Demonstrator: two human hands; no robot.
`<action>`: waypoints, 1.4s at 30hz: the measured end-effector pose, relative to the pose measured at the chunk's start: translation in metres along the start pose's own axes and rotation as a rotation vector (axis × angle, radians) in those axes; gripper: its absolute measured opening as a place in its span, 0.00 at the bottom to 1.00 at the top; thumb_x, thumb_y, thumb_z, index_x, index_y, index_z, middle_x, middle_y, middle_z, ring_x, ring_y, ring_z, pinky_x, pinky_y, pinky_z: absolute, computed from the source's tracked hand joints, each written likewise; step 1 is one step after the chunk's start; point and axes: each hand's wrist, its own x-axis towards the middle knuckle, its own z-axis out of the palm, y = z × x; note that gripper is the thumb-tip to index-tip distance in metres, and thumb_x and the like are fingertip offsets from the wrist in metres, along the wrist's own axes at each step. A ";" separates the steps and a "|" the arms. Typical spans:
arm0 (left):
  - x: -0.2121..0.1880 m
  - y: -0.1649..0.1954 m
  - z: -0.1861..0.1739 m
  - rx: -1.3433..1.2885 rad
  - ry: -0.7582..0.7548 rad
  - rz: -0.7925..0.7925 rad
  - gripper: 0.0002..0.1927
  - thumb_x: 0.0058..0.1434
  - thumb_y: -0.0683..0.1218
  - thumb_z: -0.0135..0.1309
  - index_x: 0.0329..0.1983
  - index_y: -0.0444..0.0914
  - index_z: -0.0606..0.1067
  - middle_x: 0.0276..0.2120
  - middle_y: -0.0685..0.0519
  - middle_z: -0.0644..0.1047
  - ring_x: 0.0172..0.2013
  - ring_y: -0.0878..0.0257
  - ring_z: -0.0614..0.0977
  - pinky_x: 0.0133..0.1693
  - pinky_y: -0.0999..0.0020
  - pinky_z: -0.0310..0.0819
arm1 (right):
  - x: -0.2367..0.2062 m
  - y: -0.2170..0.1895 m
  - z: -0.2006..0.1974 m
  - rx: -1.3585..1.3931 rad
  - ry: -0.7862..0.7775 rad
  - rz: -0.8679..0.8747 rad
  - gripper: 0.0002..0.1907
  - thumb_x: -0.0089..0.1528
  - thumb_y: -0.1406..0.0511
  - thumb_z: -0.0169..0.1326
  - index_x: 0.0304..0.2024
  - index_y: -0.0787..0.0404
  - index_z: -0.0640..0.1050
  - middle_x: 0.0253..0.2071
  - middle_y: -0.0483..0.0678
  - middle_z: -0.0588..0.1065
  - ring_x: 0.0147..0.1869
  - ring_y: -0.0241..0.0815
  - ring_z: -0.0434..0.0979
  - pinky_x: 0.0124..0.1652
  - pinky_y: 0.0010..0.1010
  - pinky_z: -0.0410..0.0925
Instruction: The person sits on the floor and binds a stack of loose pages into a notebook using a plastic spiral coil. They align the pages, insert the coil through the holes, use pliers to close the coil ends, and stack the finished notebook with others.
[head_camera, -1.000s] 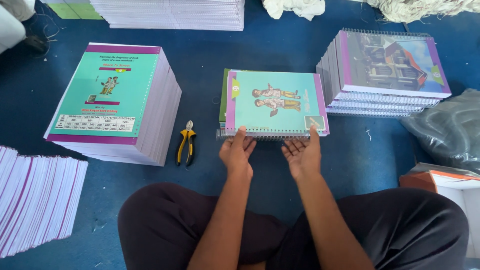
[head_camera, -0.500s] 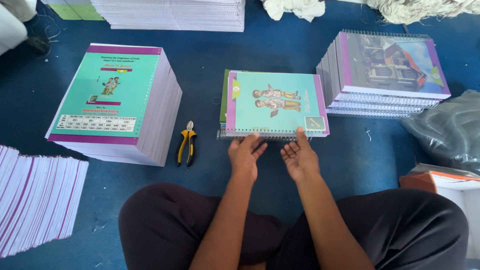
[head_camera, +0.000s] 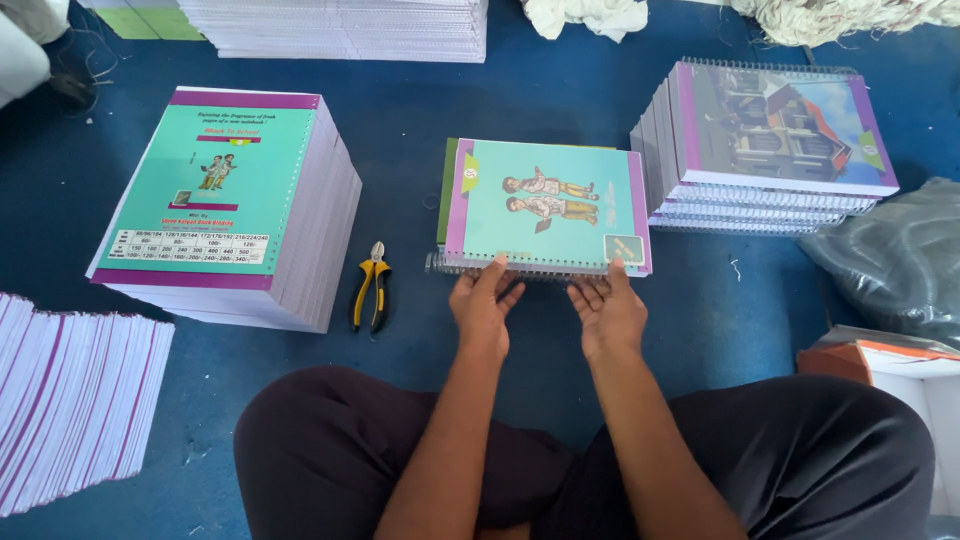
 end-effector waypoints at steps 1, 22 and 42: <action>0.000 -0.001 -0.002 -0.027 0.002 -0.008 0.20 0.59 0.44 0.62 0.51 0.34 0.71 0.42 0.50 0.77 0.44 0.58 0.81 0.44 0.59 0.80 | 0.000 -0.001 0.001 -0.001 0.020 0.041 0.29 0.64 0.51 0.56 0.53 0.71 0.72 0.47 0.57 0.73 0.52 0.51 0.77 0.49 0.43 0.73; 0.001 -0.006 0.002 0.025 -0.075 -0.112 0.24 0.54 0.46 0.65 0.52 0.38 0.71 0.45 0.50 0.77 0.45 0.58 0.81 0.44 0.59 0.78 | -0.002 0.022 0.011 0.043 -0.022 0.222 0.21 0.60 0.57 0.66 0.46 0.63 0.75 0.40 0.49 0.73 0.46 0.45 0.75 0.47 0.37 0.71; 0.012 -0.008 -0.007 -0.324 -0.003 0.012 0.20 0.57 0.46 0.60 0.50 0.33 0.73 0.43 0.47 0.76 0.44 0.54 0.81 0.49 0.53 0.80 | -0.012 0.025 0.021 0.001 -0.039 0.208 0.24 0.61 0.55 0.68 0.47 0.62 0.72 0.37 0.48 0.69 0.42 0.45 0.71 0.46 0.40 0.70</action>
